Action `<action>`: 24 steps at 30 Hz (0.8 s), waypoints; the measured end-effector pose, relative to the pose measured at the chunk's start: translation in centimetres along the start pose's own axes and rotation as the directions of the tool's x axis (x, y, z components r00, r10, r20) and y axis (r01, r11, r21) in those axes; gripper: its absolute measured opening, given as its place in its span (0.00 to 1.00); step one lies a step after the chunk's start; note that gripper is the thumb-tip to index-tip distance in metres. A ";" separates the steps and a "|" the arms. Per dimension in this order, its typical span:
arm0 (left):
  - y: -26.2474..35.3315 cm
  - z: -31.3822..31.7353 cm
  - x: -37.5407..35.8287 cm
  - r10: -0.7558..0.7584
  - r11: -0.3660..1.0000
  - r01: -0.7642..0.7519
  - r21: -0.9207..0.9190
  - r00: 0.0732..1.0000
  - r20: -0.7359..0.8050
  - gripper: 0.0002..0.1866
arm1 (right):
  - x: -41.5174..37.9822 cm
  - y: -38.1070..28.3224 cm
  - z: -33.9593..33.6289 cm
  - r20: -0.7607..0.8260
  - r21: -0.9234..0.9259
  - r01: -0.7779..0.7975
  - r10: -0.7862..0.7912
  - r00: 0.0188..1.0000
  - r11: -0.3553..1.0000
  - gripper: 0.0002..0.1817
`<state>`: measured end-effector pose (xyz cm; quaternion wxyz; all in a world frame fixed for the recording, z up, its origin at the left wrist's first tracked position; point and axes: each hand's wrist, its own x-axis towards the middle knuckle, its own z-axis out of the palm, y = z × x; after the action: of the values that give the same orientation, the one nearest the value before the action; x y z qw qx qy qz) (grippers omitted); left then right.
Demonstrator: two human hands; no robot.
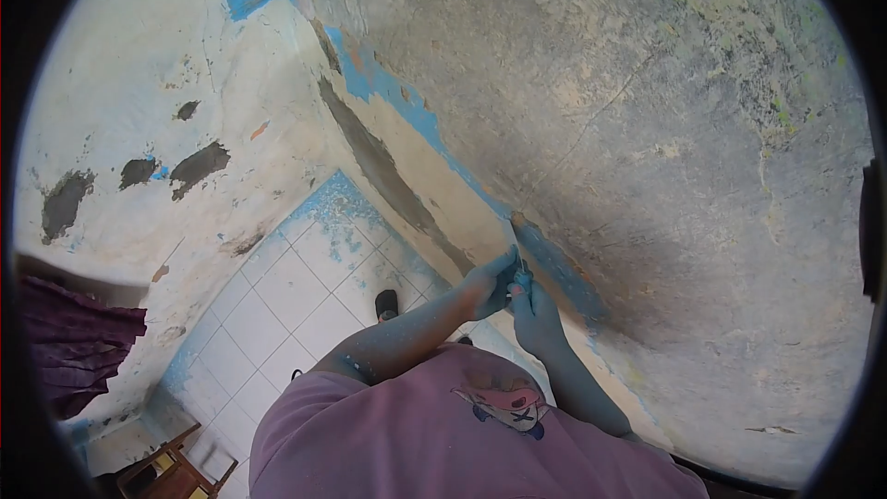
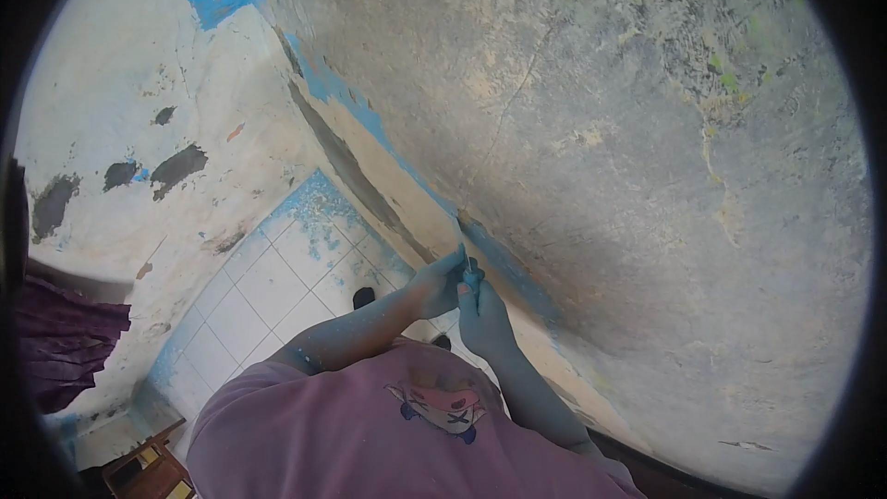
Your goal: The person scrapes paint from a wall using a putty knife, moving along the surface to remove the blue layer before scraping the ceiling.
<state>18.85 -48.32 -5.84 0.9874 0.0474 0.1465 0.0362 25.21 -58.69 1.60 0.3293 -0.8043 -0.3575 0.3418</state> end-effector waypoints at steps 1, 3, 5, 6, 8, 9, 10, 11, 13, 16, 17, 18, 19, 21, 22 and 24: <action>0.3 0.0 -0.1 0.032 0.999 -0.032 -0.011 0.999 -0.018 0.20 | 0.3 -0.3 0.5 -0.009 0.028 0.010 -0.010 1.000 1.000 0.19; 0.8 -0.2 -0.1 0.063 0.998 -0.064 -0.028 0.997 -0.038 0.19 | 1.0 -0.4 1.4 -0.015 0.052 0.017 -0.016 1.000 0.999 0.19; 1.3 -0.9 -0.1 0.083 0.997 -0.083 0.003 0.994 -0.065 0.20 | 1.6 0.0 2.4 -0.060 0.008 0.072 -0.071 0.996 0.997 0.18; 1.3 -0.7 -0.4 0.087 0.996 -0.087 0.005 0.994 -0.067 0.20 | 1.4 0.2 2.4 -0.057 0.009 0.075 -0.074 0.996 0.997 0.18; 1.0 0.0 -0.7 0.026 0.999 -0.023 0.043 0.997 -0.068 0.18 | 0.3 1.0 2.0 -0.083 0.071 0.077 -0.071 0.994 0.994 0.18; 0.7 -0.1 -0.6 0.032 0.999 -0.029 0.041 0.997 -0.063 0.18 | -0.2 0.8 1.6 -0.080 0.065 0.082 -0.077 0.994 0.995 0.18; 0.4 -0.1 -0.4 0.022 0.998 -0.021 0.052 0.999 -0.023 0.17 | -0.6 0.1 0.8 -0.043 0.078 0.012 -0.008 0.999 0.997 0.17; 0.2 -0.3 -0.2 0.009 0.998 -0.009 0.063 1.000 0.014 0.17 | -0.8 -0.3 0.5 -0.006 0.089 -0.064 0.065 0.998 0.994 0.17; 0.6 -1.0 -0.4 -0.004 0.999 0.000 0.042 0.996 0.087 0.16 | -0.6 0.1 1.3 -0.006 0.078 -0.050 0.051 0.999 0.996 0.17; 1.4 -0.6 -1.2 -0.021 0.998 0.016 0.053 0.994 0.103 0.16 | -0.4 0.4 3.2 -0.055 0.065 -0.020 0.024 0.998 0.998 0.17; 1.6 -0.4 -1.5 -0.014 0.997 0.011 0.081 0.999 0.041 0.16 | -0.5 0.4 3.7 -0.093 0.059 0.000 0.006 0.996 0.998 0.17; 1.7 -0.9 -1.3 -0.023 0.996 0.019 0.084 0.999 0.045 0.16 | -0.5 0.3 3.6 -0.101 0.060 -0.004 0.010 0.995 0.998 0.17; 1.8 -1.7 -0.9 -0.063 0.993 0.049 0.111 0.990 0.123 0.16 | -0.7 0.1 3.4 -0.117 0.059 0.018 -0.011 0.993 0.998 0.16; 1.9 -1.5 -0.9 -0.114 0.986 0.085 0.145 0.972 0.205 0.16 | -1.0 -0.3 2.5 -0.143 0.058 0.037 -0.028 0.989 0.998 0.16; 1.8 -0.5 -1.1 -0.111 0.985 0.090 0.149 0.985 0.133 0.16 | -1.1 -0.6 1.7 -0.119 0.031 0.015 -0.011 0.993 0.999 0.16; 1.8 -0.2 -0.7 -0.099 0.985 0.088 0.149 0.993 0.068 0.17 | -0.7 -0.7 1.4 -0.093 -0.008 -0.003 0.002 0.996 1.000 0.16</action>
<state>18.06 -46.60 -5.71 0.9867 0.1140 0.1134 -0.0228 23.55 -58.47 1.62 0.3422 -0.8211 -0.3421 0.3028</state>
